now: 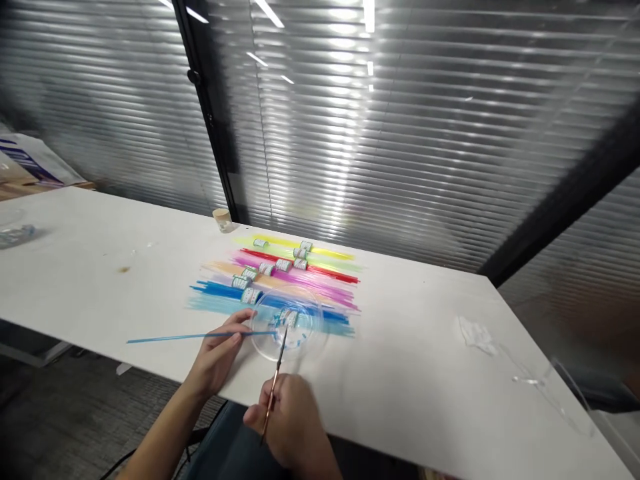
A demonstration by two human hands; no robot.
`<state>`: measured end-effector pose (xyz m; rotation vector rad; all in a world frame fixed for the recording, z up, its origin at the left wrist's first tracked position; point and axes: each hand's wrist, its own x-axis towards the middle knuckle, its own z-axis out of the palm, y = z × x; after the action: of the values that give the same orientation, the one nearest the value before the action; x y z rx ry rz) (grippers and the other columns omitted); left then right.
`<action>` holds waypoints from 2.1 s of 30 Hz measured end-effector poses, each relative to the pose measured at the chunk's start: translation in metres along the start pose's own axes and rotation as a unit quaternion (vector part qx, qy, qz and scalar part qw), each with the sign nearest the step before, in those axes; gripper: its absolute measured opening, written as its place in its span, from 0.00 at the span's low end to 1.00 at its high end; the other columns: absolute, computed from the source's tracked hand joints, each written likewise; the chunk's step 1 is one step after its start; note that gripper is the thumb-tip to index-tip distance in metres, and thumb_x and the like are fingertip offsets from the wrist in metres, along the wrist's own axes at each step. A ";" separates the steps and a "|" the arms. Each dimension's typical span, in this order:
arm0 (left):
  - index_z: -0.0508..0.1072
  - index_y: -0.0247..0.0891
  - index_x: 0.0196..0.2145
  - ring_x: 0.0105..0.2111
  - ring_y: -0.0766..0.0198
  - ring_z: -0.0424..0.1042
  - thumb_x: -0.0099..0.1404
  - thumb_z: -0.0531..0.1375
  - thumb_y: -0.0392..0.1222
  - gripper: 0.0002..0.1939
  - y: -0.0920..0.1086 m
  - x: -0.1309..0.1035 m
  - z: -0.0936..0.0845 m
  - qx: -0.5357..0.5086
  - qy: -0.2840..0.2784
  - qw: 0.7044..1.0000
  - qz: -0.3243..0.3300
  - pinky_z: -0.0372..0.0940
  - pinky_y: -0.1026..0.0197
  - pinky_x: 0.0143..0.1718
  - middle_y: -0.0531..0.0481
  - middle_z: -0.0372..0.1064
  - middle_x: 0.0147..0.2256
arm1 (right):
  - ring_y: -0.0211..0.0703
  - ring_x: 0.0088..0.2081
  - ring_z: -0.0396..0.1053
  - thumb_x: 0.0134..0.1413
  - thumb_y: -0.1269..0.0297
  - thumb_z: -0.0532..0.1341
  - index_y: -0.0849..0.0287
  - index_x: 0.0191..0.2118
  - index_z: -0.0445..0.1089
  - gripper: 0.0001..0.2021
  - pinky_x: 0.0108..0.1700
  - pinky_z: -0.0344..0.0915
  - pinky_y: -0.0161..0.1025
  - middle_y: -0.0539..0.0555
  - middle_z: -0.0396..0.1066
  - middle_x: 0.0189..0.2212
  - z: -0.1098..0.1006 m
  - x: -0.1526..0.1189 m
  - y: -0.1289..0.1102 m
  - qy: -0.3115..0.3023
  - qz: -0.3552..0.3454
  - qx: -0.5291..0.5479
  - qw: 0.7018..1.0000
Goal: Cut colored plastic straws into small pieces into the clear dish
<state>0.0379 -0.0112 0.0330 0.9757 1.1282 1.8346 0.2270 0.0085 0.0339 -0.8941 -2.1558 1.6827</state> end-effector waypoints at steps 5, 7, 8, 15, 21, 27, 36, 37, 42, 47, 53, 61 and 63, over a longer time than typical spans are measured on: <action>0.82 0.40 0.27 0.55 0.49 0.62 0.52 0.70 0.48 0.09 0.001 -0.001 0.001 -0.014 -0.033 0.999 0.011 0.58 0.53 0.56 0.42 0.67 0.49 | 0.37 0.22 0.57 0.53 0.58 0.61 0.58 0.17 0.57 0.19 0.27 0.52 0.36 0.48 0.59 0.16 0.007 -0.005 -0.013 0.126 -0.003 -0.088 0.988; 0.81 0.40 0.28 0.55 0.49 0.62 0.53 0.69 0.48 0.09 0.001 -0.001 0.001 -0.010 -0.044 0.999 0.019 0.59 0.54 0.54 0.43 0.68 0.49 | 0.37 0.22 0.56 0.56 0.56 0.59 0.58 0.16 0.57 0.21 0.27 0.52 0.36 0.48 0.59 0.16 0.009 -0.006 -0.016 0.125 -0.008 -0.097 0.987; 0.81 0.40 0.28 0.56 0.50 0.62 0.53 0.69 0.47 0.08 0.001 -0.001 0.001 -0.008 -0.047 0.999 0.022 0.59 0.54 0.54 0.43 0.68 0.49 | 0.36 0.21 0.56 0.57 0.55 0.58 0.58 0.16 0.57 0.22 0.26 0.51 0.36 0.48 0.58 0.16 0.009 -0.006 -0.018 0.123 -0.010 -0.099 0.987; 0.80 0.39 0.27 0.57 0.50 0.61 0.51 0.69 0.48 0.10 0.000 0.000 0.002 -0.020 -0.052 0.998 0.036 0.60 0.56 0.52 0.44 0.68 0.51 | 0.36 0.18 0.58 0.62 0.42 0.51 0.59 0.17 0.60 0.29 0.24 0.54 0.35 0.49 0.58 0.14 0.010 -0.008 -0.022 0.132 0.006 -0.116 0.984; 0.81 0.39 0.27 0.58 0.49 0.61 0.50 0.69 0.49 0.10 -0.002 0.002 0.003 -0.035 -0.057 0.997 0.042 0.60 0.55 0.51 0.43 0.71 0.47 | 0.35 0.13 0.56 0.60 0.34 0.45 0.58 0.17 0.60 0.35 0.21 0.55 0.35 0.48 0.56 0.12 0.011 -0.005 -0.019 0.135 0.002 -0.134 0.982; 0.81 0.39 0.27 0.54 0.51 0.64 0.49 0.70 0.50 0.12 -0.006 0.005 0.002 -0.034 -0.061 0.997 0.045 0.60 0.56 0.50 0.43 0.71 0.46 | 0.34 0.14 0.56 0.57 0.29 0.43 0.59 0.16 0.61 0.38 0.23 0.57 0.35 0.48 0.57 0.12 0.010 -0.002 -0.016 0.137 -0.010 -0.156 0.978; 0.81 0.40 0.27 0.52 0.52 0.65 0.51 0.69 0.52 0.13 -0.005 0.006 0.003 -0.034 -0.066 0.997 0.030 0.60 0.57 0.48 0.45 0.71 0.46 | 0.34 0.14 0.58 0.56 0.27 0.35 0.59 0.16 0.61 0.41 0.23 0.58 0.34 0.47 0.55 0.12 0.006 -0.003 -0.013 0.116 -0.018 -0.162 0.980; 0.81 0.40 0.27 0.52 0.51 0.65 0.51 0.69 0.53 0.13 -0.005 0.007 0.003 -0.035 -0.068 0.997 0.029 0.60 0.58 0.47 0.45 0.71 0.46 | 0.34 0.14 0.58 0.56 0.28 0.35 0.59 0.16 0.60 0.41 0.23 0.58 0.34 0.47 0.54 0.11 0.006 -0.003 -0.013 0.114 -0.017 -0.162 0.980; 0.81 0.40 0.27 0.51 0.51 0.66 0.51 0.68 0.53 0.13 -0.008 0.008 0.003 -0.035 -0.072 0.996 0.029 0.60 0.58 0.46 0.46 0.71 0.47 | 0.32 0.13 0.56 0.57 0.28 0.37 0.60 0.14 0.59 0.41 0.25 0.58 0.35 0.47 0.55 0.11 0.002 0.002 -0.013 0.099 -0.008 -0.169 0.981; 0.81 0.40 0.28 0.52 0.52 0.66 0.53 0.68 0.51 0.12 -0.013 0.010 0.001 -0.026 -0.081 0.996 0.032 0.60 0.59 0.46 0.46 0.70 0.47 | 0.31 0.12 0.55 0.58 0.29 0.38 0.59 0.14 0.58 0.40 0.25 0.58 0.35 0.46 0.56 0.11 -0.001 0.006 -0.014 0.078 0.003 -0.164 0.983; 0.81 0.40 0.29 0.49 0.53 0.67 0.52 0.69 0.51 0.12 -0.018 0.012 -0.001 -0.028 -0.084 0.995 0.036 0.60 0.58 0.48 0.46 0.71 0.46 | 0.31 0.12 0.54 0.58 0.29 0.38 0.59 0.14 0.58 0.40 0.23 0.57 0.34 0.46 0.54 0.11 -0.002 0.006 -0.015 0.070 0.003 -0.142 0.987; 0.80 0.41 0.28 0.49 0.54 0.67 0.52 0.69 0.52 0.13 -0.016 0.012 0.000 -0.029 -0.085 0.995 0.030 0.59 0.58 0.50 0.47 0.72 0.45 | 0.30 0.12 0.52 0.59 0.30 0.39 0.58 0.13 0.54 0.39 0.21 0.54 0.33 0.45 0.53 0.11 -0.001 0.003 -0.017 0.069 0.005 -0.118 0.991; 0.80 0.41 0.28 0.50 0.53 0.66 0.52 0.69 0.53 0.13 -0.015 0.011 0.001 -0.028 -0.083 0.996 0.028 0.59 0.58 0.50 0.46 0.72 0.45 | 0.30 0.12 0.52 0.60 0.31 0.39 0.58 0.13 0.53 0.38 0.21 0.54 0.33 0.45 0.52 0.11 -0.001 0.003 -0.018 0.067 0.006 -0.116 0.991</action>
<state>0.0369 0.0037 0.0216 1.1151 0.9528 1.7834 0.2201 0.0083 0.0503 -1.0509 -2.2885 1.3527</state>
